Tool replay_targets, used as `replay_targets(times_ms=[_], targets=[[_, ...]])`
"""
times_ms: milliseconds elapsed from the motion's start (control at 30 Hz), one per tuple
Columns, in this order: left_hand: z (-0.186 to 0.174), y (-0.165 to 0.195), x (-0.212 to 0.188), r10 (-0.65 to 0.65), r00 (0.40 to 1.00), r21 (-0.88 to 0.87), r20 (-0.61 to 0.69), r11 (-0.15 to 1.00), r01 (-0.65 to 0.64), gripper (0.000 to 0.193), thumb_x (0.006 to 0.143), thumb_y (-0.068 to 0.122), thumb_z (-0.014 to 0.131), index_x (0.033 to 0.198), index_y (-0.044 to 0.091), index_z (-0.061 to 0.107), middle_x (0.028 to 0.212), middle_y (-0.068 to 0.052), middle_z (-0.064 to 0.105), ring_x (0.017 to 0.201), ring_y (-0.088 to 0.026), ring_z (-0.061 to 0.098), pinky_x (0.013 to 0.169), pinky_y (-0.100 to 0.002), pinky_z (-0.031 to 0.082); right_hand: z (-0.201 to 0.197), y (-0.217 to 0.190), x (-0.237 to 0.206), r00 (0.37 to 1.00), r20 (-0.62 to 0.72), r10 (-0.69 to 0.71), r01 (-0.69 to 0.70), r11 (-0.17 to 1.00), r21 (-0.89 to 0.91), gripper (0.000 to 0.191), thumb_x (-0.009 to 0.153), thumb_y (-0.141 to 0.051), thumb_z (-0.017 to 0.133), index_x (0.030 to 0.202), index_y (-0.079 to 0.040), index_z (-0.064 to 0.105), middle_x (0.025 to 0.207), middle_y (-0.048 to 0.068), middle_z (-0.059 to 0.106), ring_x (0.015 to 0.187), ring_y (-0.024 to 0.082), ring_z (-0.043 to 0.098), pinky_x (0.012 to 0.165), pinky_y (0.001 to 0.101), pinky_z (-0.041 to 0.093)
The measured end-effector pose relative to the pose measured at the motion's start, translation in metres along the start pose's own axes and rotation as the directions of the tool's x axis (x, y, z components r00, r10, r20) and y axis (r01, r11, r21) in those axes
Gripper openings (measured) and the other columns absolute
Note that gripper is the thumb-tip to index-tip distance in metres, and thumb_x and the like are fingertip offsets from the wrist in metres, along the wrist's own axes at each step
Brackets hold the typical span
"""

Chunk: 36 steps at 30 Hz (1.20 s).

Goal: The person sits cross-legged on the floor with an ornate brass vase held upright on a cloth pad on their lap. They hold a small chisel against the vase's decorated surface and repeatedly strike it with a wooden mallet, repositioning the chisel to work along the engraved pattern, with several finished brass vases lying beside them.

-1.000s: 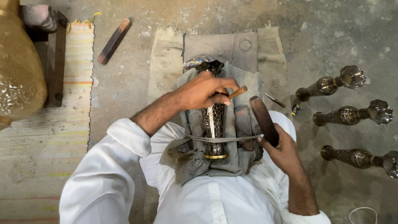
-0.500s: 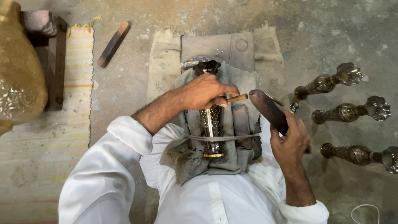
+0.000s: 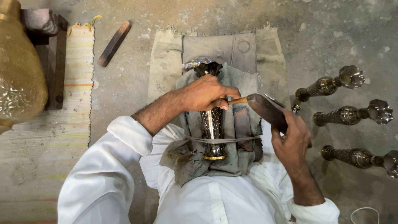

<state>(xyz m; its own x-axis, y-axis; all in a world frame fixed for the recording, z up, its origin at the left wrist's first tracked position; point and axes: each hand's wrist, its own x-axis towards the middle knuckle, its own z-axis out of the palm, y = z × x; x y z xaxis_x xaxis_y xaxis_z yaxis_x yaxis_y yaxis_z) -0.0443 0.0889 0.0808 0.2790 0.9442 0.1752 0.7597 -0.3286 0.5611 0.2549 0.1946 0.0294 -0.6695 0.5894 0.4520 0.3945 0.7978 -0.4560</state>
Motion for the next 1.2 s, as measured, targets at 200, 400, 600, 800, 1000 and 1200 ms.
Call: replay_targets(times_ms=[200,400,600,800,1000,1200], targets=[[0.011,-0.016,-0.002,0.01,1.0,-0.019,-0.001,1.0,-0.01,0.039,0.088,0.029,0.076,0.121,0.011,0.066,0.072,-0.011,0.072,0.072,-0.035,0.07,0.062,-0.049,0.048,0.008,0.012,0.001,0.999,0.005,-0.053,0.053,0.996,-0.072,0.043,0.084,-0.003,0.075,0.125,-0.001,0.064,0.11,0.017,0.071,0.098,0.032,0.067,0.088,0.044,0.053],[0.014,-0.025,-0.001,0.019,1.0,-0.075,-0.002,0.997,-0.019,0.038,0.089,0.03,0.075,0.121,0.011,0.066,0.07,-0.008,0.07,0.065,-0.032,0.07,0.06,-0.048,0.046,0.02,0.019,-0.003,0.998,-0.004,-0.062,0.061,0.991,-0.118,0.045,0.08,-0.001,0.075,0.123,0.0,0.063,0.109,0.018,0.071,0.094,0.034,0.068,0.084,0.044,0.054],[0.012,-0.027,-0.003,0.002,1.0,-0.063,0.03,0.998,-0.001,0.038,0.089,0.034,0.072,0.121,0.012,0.067,0.059,-0.011,0.064,0.059,-0.033,0.066,0.058,-0.049,0.044,0.021,0.018,-0.005,0.989,0.003,0.15,-0.15,0.988,0.041,0.031,0.092,-0.005,0.074,0.122,0.0,0.067,0.099,0.019,0.069,0.089,0.032,0.069,0.08,0.0426,0.055],[0.014,-0.033,-0.004,0.077,0.997,-0.074,-0.008,0.994,-0.077,0.039,0.092,0.038,0.07,0.12,0.011,0.067,0.064,-0.011,0.065,0.063,-0.035,0.065,0.058,-0.049,0.044,0.022,0.017,-0.005,0.925,-0.016,0.379,-0.347,0.862,0.37,0.041,0.097,-0.015,0.075,0.132,-0.001,0.058,0.102,0.014,0.07,0.087,0.03,0.067,0.076,0.0408,0.055],[0.017,-0.038,-0.006,0.087,0.996,-0.056,0.003,0.995,-0.086,0.038,0.093,0.039,0.069,0.121,0.013,0.068,0.067,-0.013,0.066,0.065,-0.037,0.065,0.059,-0.05,0.044,0.025,0.017,-0.005,0.921,-0.08,0.381,-0.261,0.758,0.598,0.035,0.101,-0.011,0.074,0.129,-0.002,0.055,0.108,0.01,0.065,0.094,0.018,0.064,0.082,0.0325,0.054],[0.018,-0.041,-0.006,0.112,0.994,-0.05,0.002,0.992,-0.112,0.036,0.093,0.037,0.071,0.12,0.013,0.068,0.067,-0.013,0.066,0.064,-0.037,0.064,0.058,-0.05,0.044,0.025,0.018,-0.007,0.889,-0.008,0.458,-0.418,0.818,0.395,0.042,0.095,-0.012,0.077,0.131,-0.002,0.058,0.095,0.015,0.065,0.084,0.032,0.062,0.075,0.0419,0.051]])
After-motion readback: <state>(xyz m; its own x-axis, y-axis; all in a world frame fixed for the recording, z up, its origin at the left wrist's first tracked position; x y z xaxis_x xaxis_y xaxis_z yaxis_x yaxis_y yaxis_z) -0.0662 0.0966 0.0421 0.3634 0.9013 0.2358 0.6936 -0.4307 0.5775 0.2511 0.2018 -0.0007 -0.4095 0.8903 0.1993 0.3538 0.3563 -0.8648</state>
